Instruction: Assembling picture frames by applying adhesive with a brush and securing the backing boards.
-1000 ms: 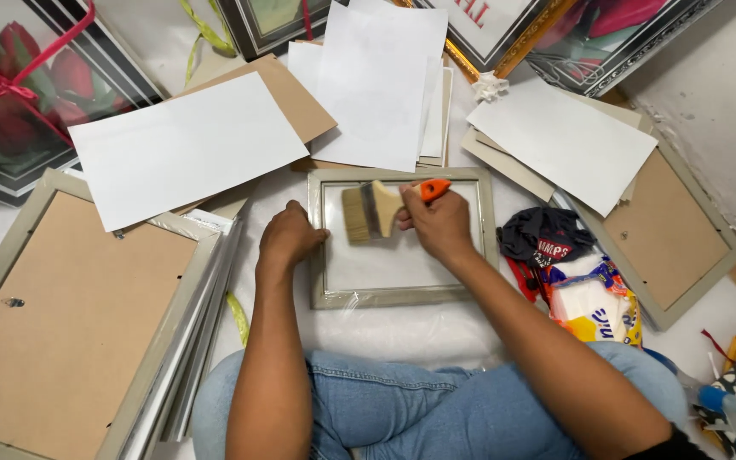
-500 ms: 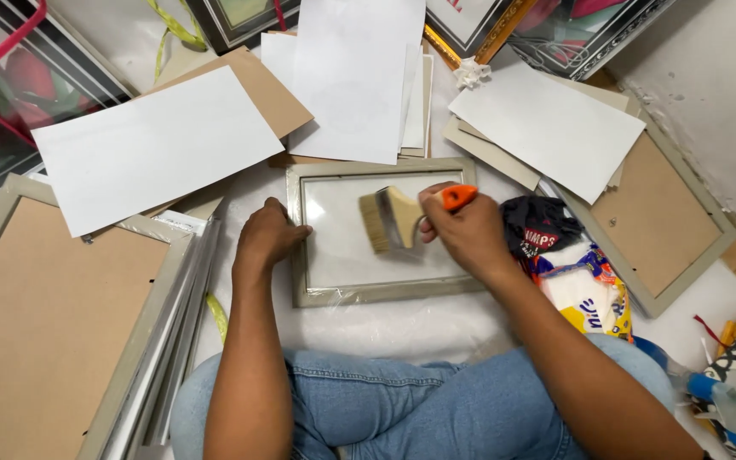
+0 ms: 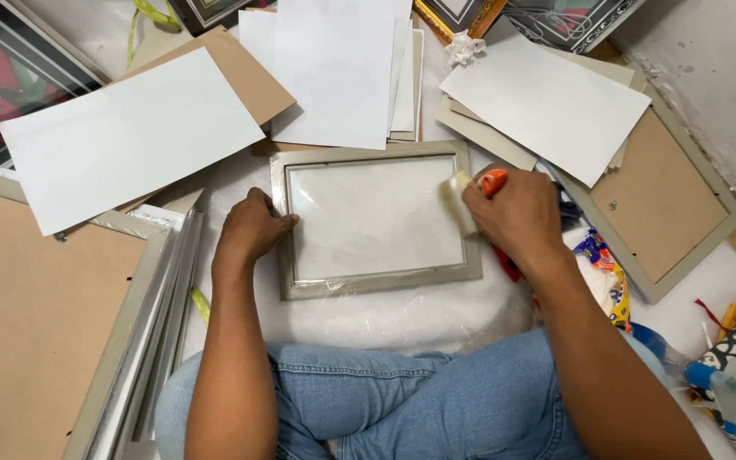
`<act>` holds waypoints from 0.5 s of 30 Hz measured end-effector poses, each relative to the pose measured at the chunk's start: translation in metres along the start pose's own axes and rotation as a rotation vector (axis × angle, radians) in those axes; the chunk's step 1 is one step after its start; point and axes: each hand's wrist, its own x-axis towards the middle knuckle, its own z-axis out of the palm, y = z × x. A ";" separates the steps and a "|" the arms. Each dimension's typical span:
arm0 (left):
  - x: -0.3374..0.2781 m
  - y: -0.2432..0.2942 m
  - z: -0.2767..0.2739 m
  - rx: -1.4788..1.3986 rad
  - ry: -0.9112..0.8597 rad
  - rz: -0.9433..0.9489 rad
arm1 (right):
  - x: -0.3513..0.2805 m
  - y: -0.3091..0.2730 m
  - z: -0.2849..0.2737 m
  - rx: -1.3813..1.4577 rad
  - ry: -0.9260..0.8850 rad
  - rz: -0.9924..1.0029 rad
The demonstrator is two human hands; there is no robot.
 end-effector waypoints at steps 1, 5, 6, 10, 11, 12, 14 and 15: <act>0.002 -0.001 0.001 0.000 -0.002 0.001 | -0.003 -0.001 -0.001 -0.002 0.001 0.002; 0.003 -0.003 0.004 0.001 0.011 0.001 | -0.023 -0.022 0.014 0.270 0.059 -0.169; 0.003 -0.003 0.004 0.001 0.015 0.006 | -0.029 -0.033 0.022 0.390 -0.018 -0.148; 0.001 -0.002 0.003 0.011 0.003 -0.003 | -0.036 -0.045 0.028 0.318 -0.222 -0.152; 0.000 -0.001 0.003 0.008 0.002 -0.003 | -0.030 -0.036 0.022 0.172 -0.258 -0.093; -0.001 -0.001 0.002 0.005 0.002 -0.003 | -0.025 -0.028 0.017 0.025 -0.293 -0.033; -0.001 -0.001 0.000 0.004 0.005 -0.004 | -0.013 -0.014 -0.004 -0.069 -0.153 -0.067; 0.000 0.001 0.001 0.007 0.002 0.001 | -0.008 -0.006 -0.015 -0.163 -0.011 -0.094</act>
